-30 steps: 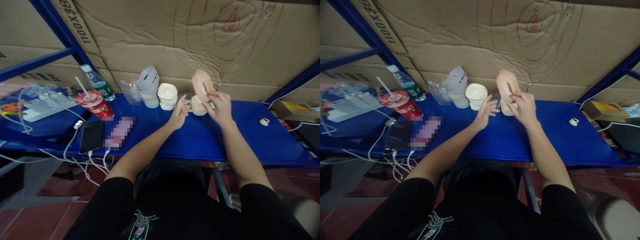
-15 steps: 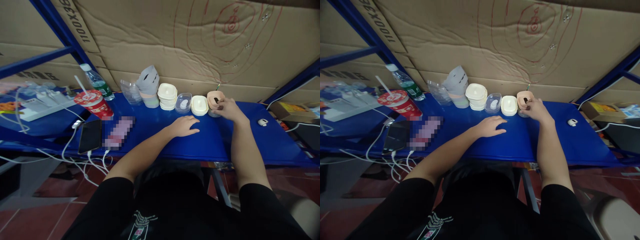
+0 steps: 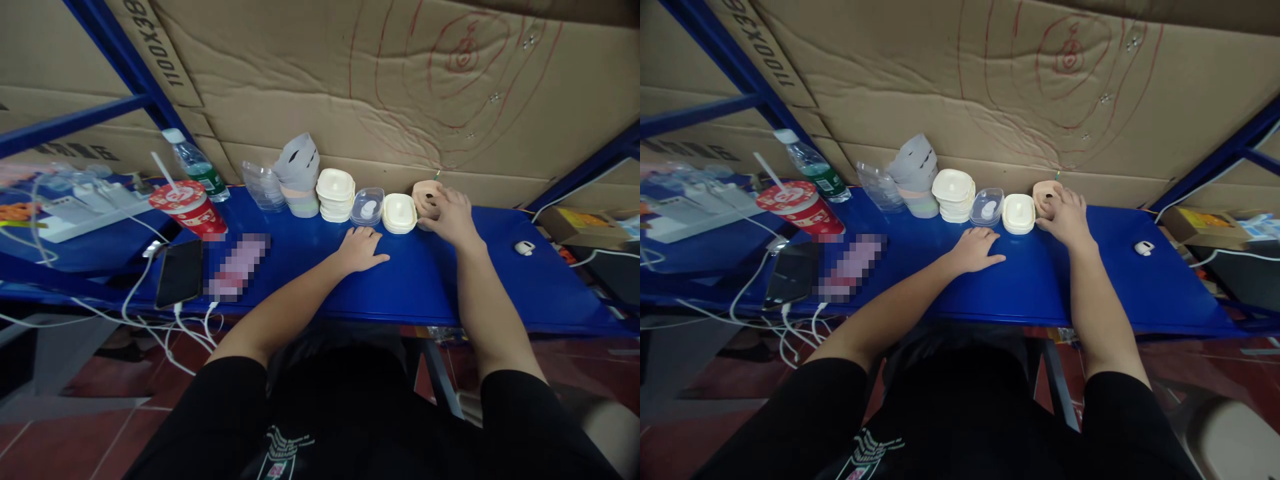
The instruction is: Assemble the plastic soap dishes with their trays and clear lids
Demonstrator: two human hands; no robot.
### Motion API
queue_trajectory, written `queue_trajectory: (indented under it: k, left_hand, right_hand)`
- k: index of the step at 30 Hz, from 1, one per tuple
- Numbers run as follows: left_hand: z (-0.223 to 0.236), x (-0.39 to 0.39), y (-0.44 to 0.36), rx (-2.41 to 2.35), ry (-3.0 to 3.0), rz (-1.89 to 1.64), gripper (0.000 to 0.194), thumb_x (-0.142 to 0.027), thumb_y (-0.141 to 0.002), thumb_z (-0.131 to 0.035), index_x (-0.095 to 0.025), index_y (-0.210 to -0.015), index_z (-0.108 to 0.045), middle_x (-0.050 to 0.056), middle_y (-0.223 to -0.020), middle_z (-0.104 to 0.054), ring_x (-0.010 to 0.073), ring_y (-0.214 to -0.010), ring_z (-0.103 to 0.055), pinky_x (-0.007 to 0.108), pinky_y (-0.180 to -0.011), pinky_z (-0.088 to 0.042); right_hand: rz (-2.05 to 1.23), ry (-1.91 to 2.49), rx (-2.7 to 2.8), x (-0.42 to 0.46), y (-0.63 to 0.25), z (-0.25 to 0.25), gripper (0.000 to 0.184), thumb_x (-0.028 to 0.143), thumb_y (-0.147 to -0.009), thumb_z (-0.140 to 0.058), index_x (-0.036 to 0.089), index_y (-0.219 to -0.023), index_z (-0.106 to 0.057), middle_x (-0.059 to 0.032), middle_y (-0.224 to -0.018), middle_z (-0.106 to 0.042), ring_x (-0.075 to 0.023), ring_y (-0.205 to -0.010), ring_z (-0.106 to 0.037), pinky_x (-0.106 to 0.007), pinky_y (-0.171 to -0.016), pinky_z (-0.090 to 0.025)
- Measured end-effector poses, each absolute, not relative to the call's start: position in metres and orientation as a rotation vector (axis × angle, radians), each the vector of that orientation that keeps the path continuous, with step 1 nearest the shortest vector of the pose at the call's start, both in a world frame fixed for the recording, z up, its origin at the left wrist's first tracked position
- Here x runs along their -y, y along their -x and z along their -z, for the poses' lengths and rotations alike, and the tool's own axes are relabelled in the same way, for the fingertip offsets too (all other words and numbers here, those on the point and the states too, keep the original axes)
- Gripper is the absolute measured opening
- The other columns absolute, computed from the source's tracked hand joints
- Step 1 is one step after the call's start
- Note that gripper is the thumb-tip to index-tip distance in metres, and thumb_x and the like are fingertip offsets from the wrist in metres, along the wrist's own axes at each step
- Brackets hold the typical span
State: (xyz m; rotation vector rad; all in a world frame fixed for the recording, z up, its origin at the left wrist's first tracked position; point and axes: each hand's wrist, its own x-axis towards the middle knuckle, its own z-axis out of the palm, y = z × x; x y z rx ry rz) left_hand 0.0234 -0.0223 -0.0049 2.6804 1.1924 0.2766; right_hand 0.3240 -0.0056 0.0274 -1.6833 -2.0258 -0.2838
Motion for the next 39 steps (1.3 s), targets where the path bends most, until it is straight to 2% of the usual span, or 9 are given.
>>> queue_trajectory:
  k: [3, 6, 13, 20, 26, 30, 33, 36, 39]
  left_hand:
    - [0.005, 0.021, -0.024, -1.212, -2.676, -0.280, 0.075, -0.063, -0.101, -0.061, -0.012, -0.155, -0.055, 0.021, -0.159, -0.056, 0.0400, -0.145, -0.051, 0.055, -0.121, -0.036]
    - [0.007, 0.020, -0.024, -1.243, -2.667, -0.296, 0.077, -0.064, -0.100, -0.062, -0.010, -0.155, -0.055, 0.022, -0.159, -0.056, 0.0405, -0.145, -0.051, 0.056, -0.123, -0.034]
    - [0.009, 0.017, -0.025, -1.342, -2.644, -0.325, 0.076, -0.067, -0.097, -0.064, -0.011, -0.149, -0.060, 0.022, -0.154, -0.061, 0.0412, -0.144, -0.053, 0.057, -0.123, -0.034]
    - [0.003, 0.018, -0.021, -1.346, -2.658, -0.304, 0.073, -0.065, -0.099, -0.063, -0.010, -0.147, -0.062, 0.022, -0.148, -0.065, 0.0420, -0.138, -0.058, 0.058, -0.117, -0.040]
    - [0.001, 0.017, -0.022, -1.311, -2.612, -0.430, 0.070, -0.057, -0.099, -0.068, -0.007, -0.148, -0.060, 0.023, -0.144, -0.067, 0.0417, -0.135, -0.061, 0.056, -0.113, -0.047]
    - [-0.006, 0.017, -0.020, -1.088, -2.632, -0.905, 0.071, -0.048, -0.096, -0.075, -0.013, -0.154, -0.054, 0.019, -0.154, -0.060, 0.0356, -0.143, -0.055, 0.051, -0.122, -0.043]
    - [-0.013, 0.021, -0.017, -0.926, -2.706, -1.161, 0.090, -0.051, -0.085, -0.087, -0.021, -0.160, -0.049, 0.018, -0.168, -0.046, 0.0412, -0.156, -0.039, 0.057, -0.131, -0.029]
    - [-0.017, 0.026, -0.015, -0.866, -2.754, -1.125, 0.100, -0.042, -0.081, -0.089, -0.023, -0.166, -0.039, 0.018, -0.171, -0.040, 0.0450, -0.157, -0.037, 0.062, -0.131, -0.028]
    - [-0.017, 0.027, -0.016, -0.917, -2.729, -0.956, 0.108, -0.040, -0.079, -0.089, -0.020, -0.169, -0.033, 0.020, -0.166, -0.045, 0.0438, -0.150, -0.046, 0.058, -0.124, -0.038]
  right_hand:
    - [0.206, 1.538, 2.119, 0.010, -0.300, -0.031, 0.039, 0.041, -0.090, -0.072, 0.021, -0.123, -0.075, -0.0191, -0.152, -0.064, -0.0427, -0.140, -0.058, -0.064, -0.116, -0.043]
    - [0.153, 1.443, 2.244, 0.012, -0.278, -0.025, 0.035, 0.045, -0.096, -0.064, 0.023, -0.120, -0.078, -0.0151, -0.146, -0.069, -0.0388, -0.137, -0.062, -0.062, -0.117, -0.044]
    - [0.082, 1.400, 2.340, 0.007, -0.268, -0.009, 0.017, 0.034, -0.095, -0.063, 0.024, -0.097, -0.078, -0.0129, -0.132, -0.077, -0.0367, -0.125, -0.069, -0.061, -0.112, -0.048]
    - [-0.029, 1.388, 2.178, 0.008, -0.265, -0.014, 0.009, 0.035, -0.089, -0.070, 0.027, -0.087, -0.069, -0.0096, -0.119, -0.079, -0.0343, -0.117, -0.072, -0.057, -0.107, -0.052]
    - [0.110, 1.452, 2.006, 0.019, -0.258, -0.027, 0.015, 0.041, -0.094, -0.062, 0.027, -0.095, -0.067, -0.0124, -0.116, -0.078, -0.0357, -0.116, -0.070, -0.057, -0.106, -0.051]
    - [0.084, 1.396, 1.674, 0.028, -0.255, -0.038, 0.027, 0.051, -0.099, -0.052, 0.028, -0.102, -0.066, -0.0122, -0.116, -0.076, -0.0336, -0.112, -0.070, -0.052, -0.093, -0.057]
    - [-0.248, 1.279, 1.597, 0.027, -0.251, -0.036, 0.033, 0.059, -0.095, -0.053, 0.028, -0.091, -0.065, -0.0104, -0.097, -0.075, -0.0307, -0.089, -0.071, -0.047, -0.075, -0.058]
    - [-0.591, 1.197, 1.578, 0.023, -0.243, -0.028, 0.037, 0.061, -0.092, -0.055, 0.027, -0.077, -0.057, -0.0069, -0.078, -0.067, -0.0254, -0.068, -0.064, -0.043, -0.061, -0.055]
    - [-0.614, 1.289, 1.606, 0.021, -0.242, -0.024, 0.038, 0.060, -0.093, -0.054, 0.027, -0.073, -0.056, -0.0037, -0.067, -0.061, -0.0233, -0.062, -0.059, -0.042, -0.060, -0.053]
